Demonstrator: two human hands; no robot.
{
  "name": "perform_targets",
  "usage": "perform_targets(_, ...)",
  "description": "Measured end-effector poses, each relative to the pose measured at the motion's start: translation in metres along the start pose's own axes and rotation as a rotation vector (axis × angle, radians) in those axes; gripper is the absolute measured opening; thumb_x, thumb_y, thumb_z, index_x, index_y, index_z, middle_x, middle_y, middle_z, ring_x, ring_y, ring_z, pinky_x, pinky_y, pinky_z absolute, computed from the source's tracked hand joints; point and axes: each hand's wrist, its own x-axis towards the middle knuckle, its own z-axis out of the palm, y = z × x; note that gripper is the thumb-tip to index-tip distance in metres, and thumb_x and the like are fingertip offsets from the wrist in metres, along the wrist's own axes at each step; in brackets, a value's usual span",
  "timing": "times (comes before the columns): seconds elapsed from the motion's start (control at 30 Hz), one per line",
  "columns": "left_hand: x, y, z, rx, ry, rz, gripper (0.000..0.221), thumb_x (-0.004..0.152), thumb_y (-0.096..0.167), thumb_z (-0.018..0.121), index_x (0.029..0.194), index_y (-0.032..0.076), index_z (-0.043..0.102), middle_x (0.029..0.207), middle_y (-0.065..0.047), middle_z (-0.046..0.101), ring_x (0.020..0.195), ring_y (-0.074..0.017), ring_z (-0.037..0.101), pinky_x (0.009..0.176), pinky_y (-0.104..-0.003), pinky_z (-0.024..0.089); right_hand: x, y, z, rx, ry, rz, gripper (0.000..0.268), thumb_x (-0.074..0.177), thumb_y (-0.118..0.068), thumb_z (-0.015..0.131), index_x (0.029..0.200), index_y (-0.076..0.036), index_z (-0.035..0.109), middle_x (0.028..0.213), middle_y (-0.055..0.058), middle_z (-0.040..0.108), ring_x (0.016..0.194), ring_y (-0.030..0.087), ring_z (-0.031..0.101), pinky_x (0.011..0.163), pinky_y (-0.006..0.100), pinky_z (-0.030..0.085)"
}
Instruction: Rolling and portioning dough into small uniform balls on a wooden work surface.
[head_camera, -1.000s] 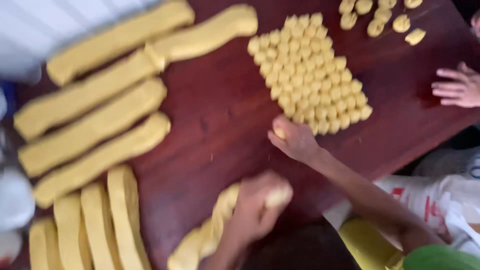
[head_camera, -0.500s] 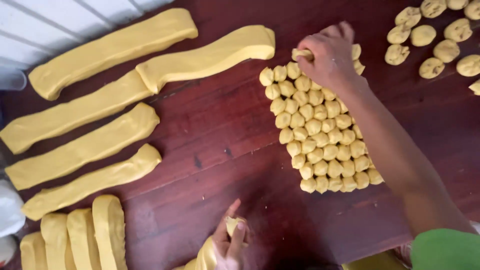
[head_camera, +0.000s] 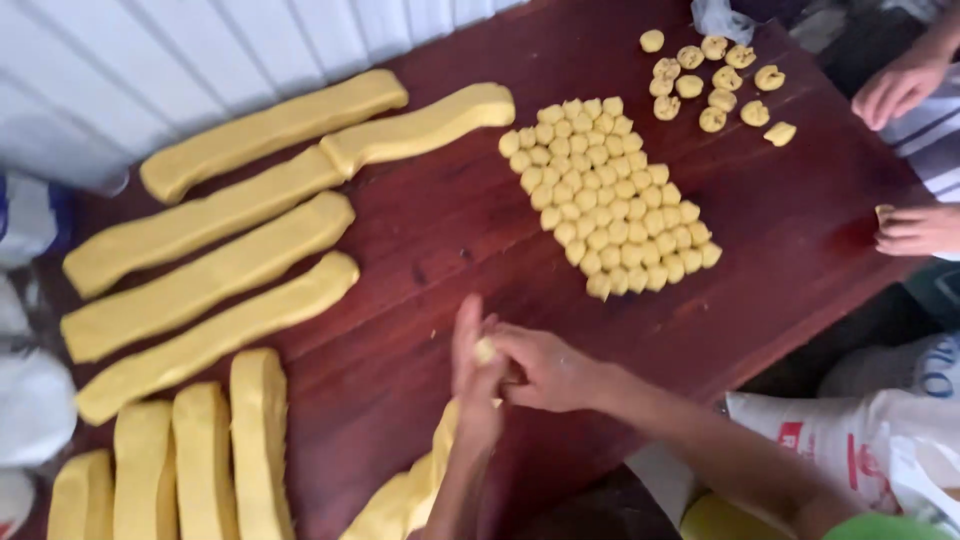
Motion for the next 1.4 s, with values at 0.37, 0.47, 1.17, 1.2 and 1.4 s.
perform_targets(0.37,-0.044,0.047,-0.008,0.566,-0.359,0.246,0.032,0.075,0.032,0.086,0.103,0.024,0.073,0.081,0.002,0.074,0.076,-0.0190,0.073,0.067,-0.031,0.057,-0.060,-0.005,0.006,-0.590,0.142,-0.369,0.025,0.098,-0.040,0.066,0.110,-0.018,0.063,0.085,-0.002,0.063,0.071,0.022,0.069,0.059,0.033,0.057)
perform_targets(0.47,-0.052,0.073,-0.004,0.527,-0.483,0.390,0.017,0.093,0.026,0.063,0.084,0.012,0.065,0.071,-0.013,0.067,0.064,-0.0329,0.063,0.059,-0.043,0.052,-0.060,0.000,0.013,-0.495,0.200,-0.493,0.027,0.100,-0.038,0.059,0.092,-0.012,0.062,0.072,0.005,0.055,0.058,0.029,0.062,0.049,0.039,0.052)
perform_targets(1.17,0.298,-0.004,0.106,1.235,0.056,0.564,0.037,0.089,0.014,0.066,0.126,0.010,0.068,0.128,-0.008,0.069,0.113,-0.0295,0.065,0.093,-0.038,0.056,0.175,0.274,-0.166,-0.388,0.431,-0.353,0.038,0.110,-0.019,0.055,0.133,0.011,0.055,0.113,0.022,0.071,0.100,0.033,0.069,0.092,0.042,0.056)
perform_targets(1.2,0.317,-0.024,0.106,1.325,0.089,0.598,0.040,0.090,0.017,0.067,0.129,0.011,0.065,0.132,-0.009,0.064,0.117,-0.0303,0.062,0.095,-0.041,0.053,0.192,0.274,-0.167,-0.471,0.417,-0.288,0.030,0.101,-0.011,0.067,0.127,0.005,0.064,0.101,0.013,0.071,0.095,0.029,0.068,0.099,0.049,0.049)
perform_targets(1.4,0.337,-0.052,0.114,1.374,0.079,0.555,0.032,0.088,0.018,0.069,0.119,0.009,0.069,0.116,-0.009,0.060,0.098,-0.0268,0.057,0.086,-0.038,0.051,0.222,0.304,-0.158,-0.668,0.174,-0.117,0.020,0.089,-0.015,0.082,0.108,-0.014,0.076,0.087,0.001,0.070,0.108,0.026,0.063,0.115,0.063,0.024)
